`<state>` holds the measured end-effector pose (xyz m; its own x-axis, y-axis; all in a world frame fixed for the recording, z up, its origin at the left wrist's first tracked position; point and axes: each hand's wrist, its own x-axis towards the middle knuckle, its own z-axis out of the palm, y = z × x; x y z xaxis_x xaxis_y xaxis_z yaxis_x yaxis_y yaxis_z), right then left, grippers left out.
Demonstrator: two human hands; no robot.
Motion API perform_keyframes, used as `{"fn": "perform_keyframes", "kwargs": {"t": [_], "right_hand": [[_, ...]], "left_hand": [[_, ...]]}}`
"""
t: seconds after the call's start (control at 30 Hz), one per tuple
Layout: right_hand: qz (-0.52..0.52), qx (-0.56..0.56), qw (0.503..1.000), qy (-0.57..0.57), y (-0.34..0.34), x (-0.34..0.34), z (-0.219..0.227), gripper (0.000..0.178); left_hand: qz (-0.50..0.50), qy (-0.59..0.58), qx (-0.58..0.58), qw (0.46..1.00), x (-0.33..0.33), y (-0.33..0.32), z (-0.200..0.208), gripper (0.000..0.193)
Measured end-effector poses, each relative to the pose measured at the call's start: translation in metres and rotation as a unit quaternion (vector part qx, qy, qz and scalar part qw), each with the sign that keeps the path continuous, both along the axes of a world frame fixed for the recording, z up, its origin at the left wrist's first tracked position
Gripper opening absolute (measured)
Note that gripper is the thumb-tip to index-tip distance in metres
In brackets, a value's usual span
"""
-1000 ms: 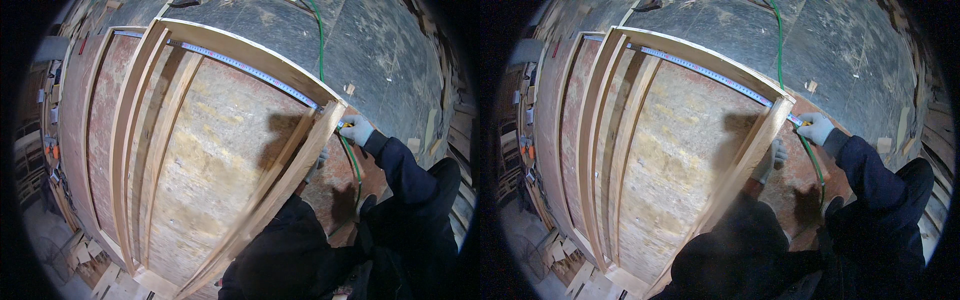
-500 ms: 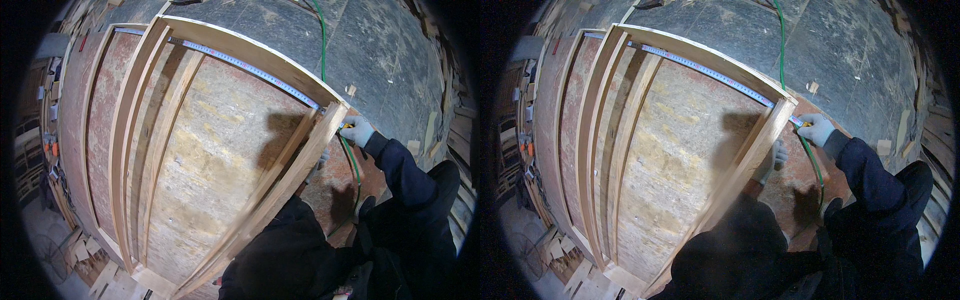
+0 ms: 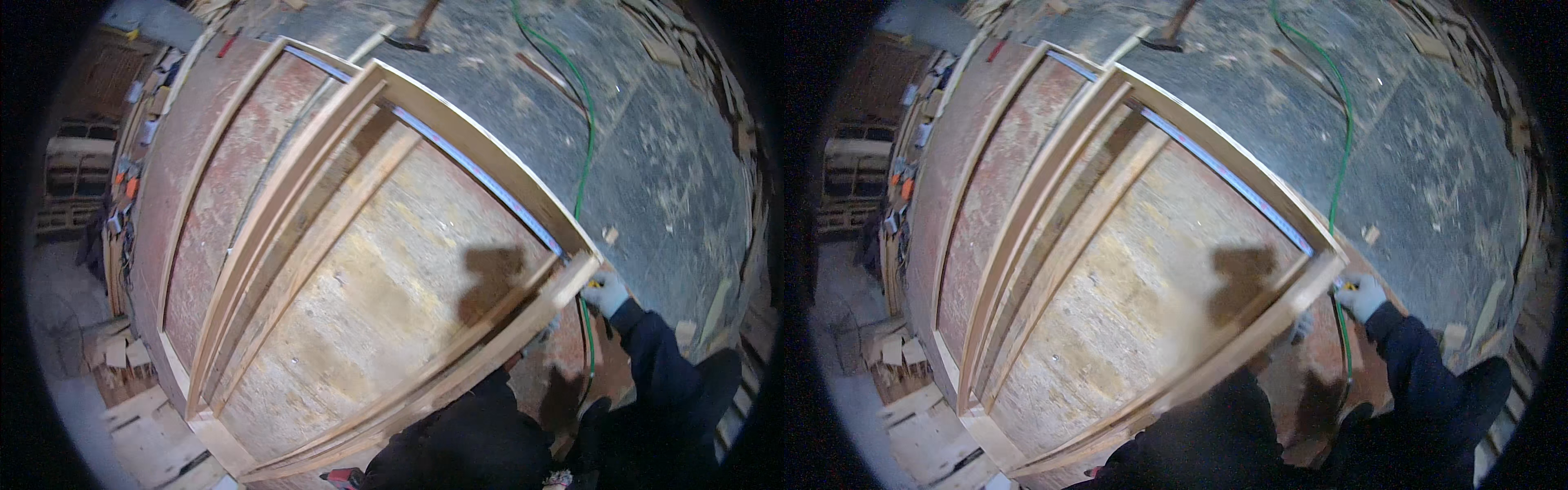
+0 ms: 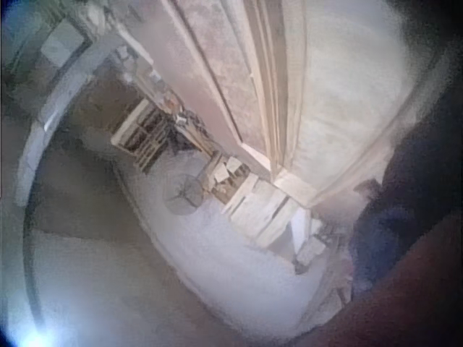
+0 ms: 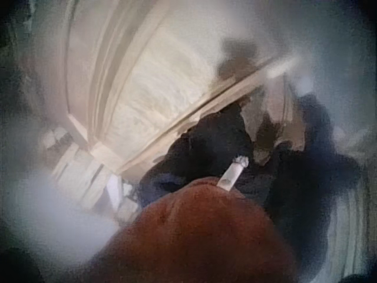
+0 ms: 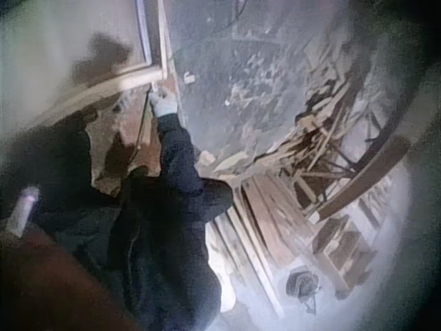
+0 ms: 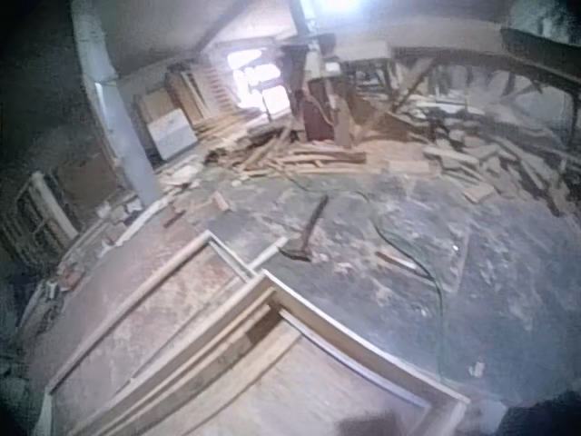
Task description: The person measures a wooden frame with a tape measure, then moves to a table saw to cut and align wooden strips. They repeatedly measure, cut, and fit the strips into the frame, using a pencil to mark positions and a ruler to verify alignment.
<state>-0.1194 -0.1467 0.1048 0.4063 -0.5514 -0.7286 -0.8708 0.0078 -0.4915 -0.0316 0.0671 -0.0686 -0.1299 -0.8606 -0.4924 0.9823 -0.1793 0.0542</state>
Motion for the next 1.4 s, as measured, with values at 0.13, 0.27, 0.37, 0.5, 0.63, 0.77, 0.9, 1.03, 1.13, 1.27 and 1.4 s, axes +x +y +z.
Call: {"fn": "perform_keyframes", "kwargs": {"t": [0.13, 0.27, 0.37, 0.5, 0.63, 0.77, 0.9, 1.03, 1.13, 1.27, 1.4], "right_hand": [[0.019, 0.028, 0.998, -0.056, -0.004, 0.001, 0.007, 0.030], [0.004, 0.036, 0.996, -0.088, -0.004, 0.003, -0.001, 0.027], [0.008, 0.023, 0.993, -0.117, -0.005, 0.002, -0.012, 0.026], [0.024, 0.016, 0.992, -0.120, -0.006, 0.001, -0.014, 0.026], [0.056, -0.008, 0.992, -0.112, -0.008, 0.006, -0.008, 0.026], [0.028, 0.027, 0.991, -0.128, -0.007, 0.011, -0.004, 0.026], [0.032, 0.038, 0.992, -0.116, -0.009, 0.009, -0.006, 0.029], [0.045, 0.020, 0.994, -0.096, -0.012, 0.007, -0.010, 0.031], [0.044, 0.020, 0.995, -0.082, -0.012, 0.007, -0.014, 0.036], [0.017, 0.052, 0.993, -0.107, -0.011, 0.004, -0.018, 0.043], [0.021, 0.064, 0.993, -0.094, -0.013, 0.002, -0.023, 0.044]], "left_hand": [[0.018, -0.046, 0.016, 0.999, -0.008, 0.002, -0.006, 0.016], [0.036, -0.086, 0.031, 0.995, -0.015, 0.004, -0.013, 0.018], [0.050, -0.108, 0.039, 0.992, -0.022, 0.006, -0.016, 0.020], [0.068, -0.125, 0.051, 0.988, -0.034, 0.009, -0.020, 0.022], [0.093, -0.148, 0.055, 0.983, -0.047, 0.013, -0.029, 0.024], [0.123, -0.169, 0.054, 0.976, -0.058, 0.018, -0.042, 0.027], [0.192, -0.174, 0.033, 0.965, -0.063, 0.022, -0.046, 0.029], [0.226, 0.082, 0.063, 0.969, -0.060, 0.023, -0.043, 0.053], [0.059, -0.261, 0.112, 0.957, -0.053, 0.022, -0.037, 0.049], [0.115, -0.323, 0.083, 0.936, -0.047, 0.015, -0.021, 0.044], [-0.006, -0.286, 0.176, 0.942, -0.041, 0.007, 0.004, 0.041]]}}
